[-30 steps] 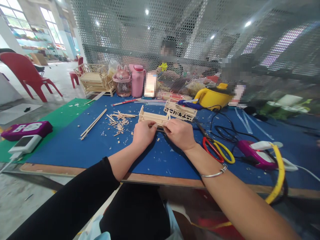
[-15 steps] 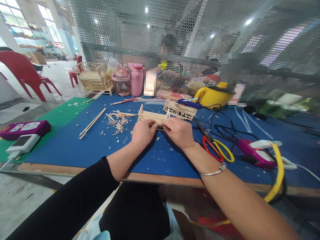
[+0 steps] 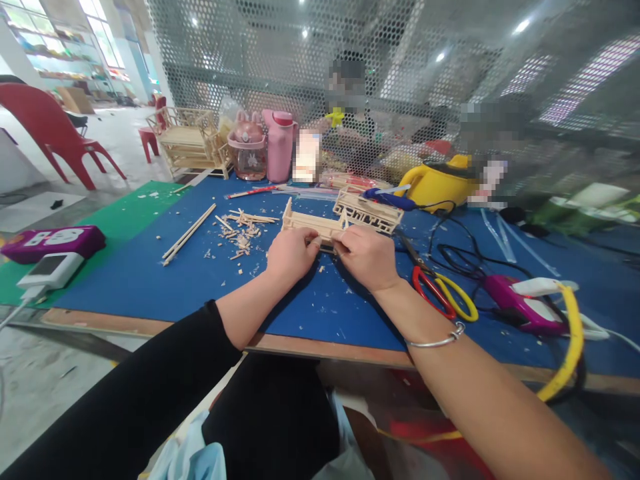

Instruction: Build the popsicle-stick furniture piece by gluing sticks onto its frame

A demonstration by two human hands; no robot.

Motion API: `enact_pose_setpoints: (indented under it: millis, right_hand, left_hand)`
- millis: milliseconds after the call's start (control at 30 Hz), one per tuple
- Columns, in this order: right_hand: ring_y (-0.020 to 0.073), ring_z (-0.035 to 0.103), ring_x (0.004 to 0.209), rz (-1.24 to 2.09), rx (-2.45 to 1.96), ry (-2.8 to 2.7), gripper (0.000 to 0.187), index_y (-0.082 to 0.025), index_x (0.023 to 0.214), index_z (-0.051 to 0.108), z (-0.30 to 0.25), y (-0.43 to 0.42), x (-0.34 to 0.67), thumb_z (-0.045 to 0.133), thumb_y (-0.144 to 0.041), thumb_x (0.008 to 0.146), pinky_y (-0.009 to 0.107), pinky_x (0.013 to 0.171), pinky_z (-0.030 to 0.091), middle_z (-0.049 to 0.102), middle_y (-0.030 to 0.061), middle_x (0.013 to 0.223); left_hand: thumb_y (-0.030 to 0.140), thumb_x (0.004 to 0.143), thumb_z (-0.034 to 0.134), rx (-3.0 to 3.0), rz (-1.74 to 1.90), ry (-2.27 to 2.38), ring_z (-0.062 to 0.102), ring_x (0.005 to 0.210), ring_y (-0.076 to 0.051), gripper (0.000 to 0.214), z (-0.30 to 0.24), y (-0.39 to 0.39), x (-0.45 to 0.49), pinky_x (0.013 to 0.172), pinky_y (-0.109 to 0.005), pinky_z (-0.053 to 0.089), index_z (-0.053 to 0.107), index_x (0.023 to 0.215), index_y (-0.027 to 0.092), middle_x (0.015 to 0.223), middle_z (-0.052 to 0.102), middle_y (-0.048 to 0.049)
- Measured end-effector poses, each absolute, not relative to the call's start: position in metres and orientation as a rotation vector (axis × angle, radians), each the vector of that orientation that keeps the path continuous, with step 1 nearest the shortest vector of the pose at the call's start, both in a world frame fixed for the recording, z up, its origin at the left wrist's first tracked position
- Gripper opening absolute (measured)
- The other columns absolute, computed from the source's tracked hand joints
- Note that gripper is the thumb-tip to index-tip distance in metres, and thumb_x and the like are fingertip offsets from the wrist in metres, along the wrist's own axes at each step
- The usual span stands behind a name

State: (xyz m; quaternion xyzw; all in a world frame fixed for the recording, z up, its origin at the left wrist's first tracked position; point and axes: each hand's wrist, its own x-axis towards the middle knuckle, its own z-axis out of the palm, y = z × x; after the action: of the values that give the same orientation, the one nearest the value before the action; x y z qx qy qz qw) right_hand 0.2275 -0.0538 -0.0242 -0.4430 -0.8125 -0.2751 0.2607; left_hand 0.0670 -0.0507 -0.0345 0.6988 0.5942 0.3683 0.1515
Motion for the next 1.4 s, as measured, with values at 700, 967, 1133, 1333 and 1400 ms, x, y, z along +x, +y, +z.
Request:
enact_pose_setpoints:
  millis: [700, 967, 1133, 1333, 1400]
  right_hand:
    - [0.0222, 0.054, 0.092, -0.66, -1.224, -2.086, 0.014, -0.02, 0.089, 0.063, -0.024, -0.051, 0.227, 0.052, -0.027, 0.086, 0.03, 0.077, 0.04, 0.063, 0.0074, 0.092]
    - [0.0254, 0.057, 0.099, -0.33, -1.223, -2.182, 0.039, -0.019, 0.114, 0.057, -0.013, -0.037, 0.232, 0.062, -0.019, 0.075, 0.04, 0.089, 0.038, 0.068, 0.0056, 0.097]
    - [0.0212, 0.061, 0.084, -0.092, -1.266, -2.279, 0.042, -0.021, 0.11, 0.06, 0.004, -0.029, 0.23, 0.065, -0.014, 0.069, 0.037, 0.081, 0.04, 0.069, 0.0023, 0.082]
    - [0.0165, 0.062, 0.07, 0.199, -1.299, -2.265, 0.045, -0.019, 0.11, 0.059, 0.009, -0.021, 0.23, 0.069, -0.016, 0.066, 0.031, 0.069, 0.045, 0.069, 0.0011, 0.076]
    - [0.017, 0.062, 0.072, 0.179, -1.285, -2.265, 0.043, -0.02, 0.11, 0.06, 0.007, -0.021, 0.231, 0.069, -0.016, 0.067, 0.032, 0.07, 0.045, 0.069, 0.0013, 0.078]
  left_hand:
    - [0.033, 0.08, 0.058, 1.966, 1.094, 1.646, 0.065, 0.077, -0.018, 0.023, -0.039, -0.045, 0.067, 0.072, -0.027, 0.047, 0.073, 0.095, 0.024, 0.085, 0.073, -0.0046]
    - [0.032, 0.08, 0.058, 1.988, 1.109, 1.63, 0.064, 0.073, -0.018, 0.023, -0.038, -0.045, 0.067, 0.07, -0.027, 0.047, 0.073, 0.094, 0.023, 0.08, 0.073, -0.0046]
    - [0.033, 0.079, 0.058, 1.963, 1.088, 1.664, 0.065, 0.076, -0.018, 0.024, -0.037, -0.045, 0.068, 0.072, -0.026, 0.047, 0.073, 0.095, 0.025, 0.082, 0.074, -0.004]
    - [0.033, 0.079, 0.059, 1.944, 1.103, 1.687, 0.065, 0.075, -0.019, 0.023, -0.036, -0.045, 0.069, 0.073, -0.027, 0.048, 0.074, 0.095, 0.025, 0.081, 0.074, -0.0042]
    - [0.033, 0.079, 0.059, 1.937, 1.104, 1.686, 0.065, 0.074, -0.018, 0.023, -0.035, -0.045, 0.069, 0.072, -0.027, 0.047, 0.074, 0.094, 0.025, 0.08, 0.073, -0.0039]
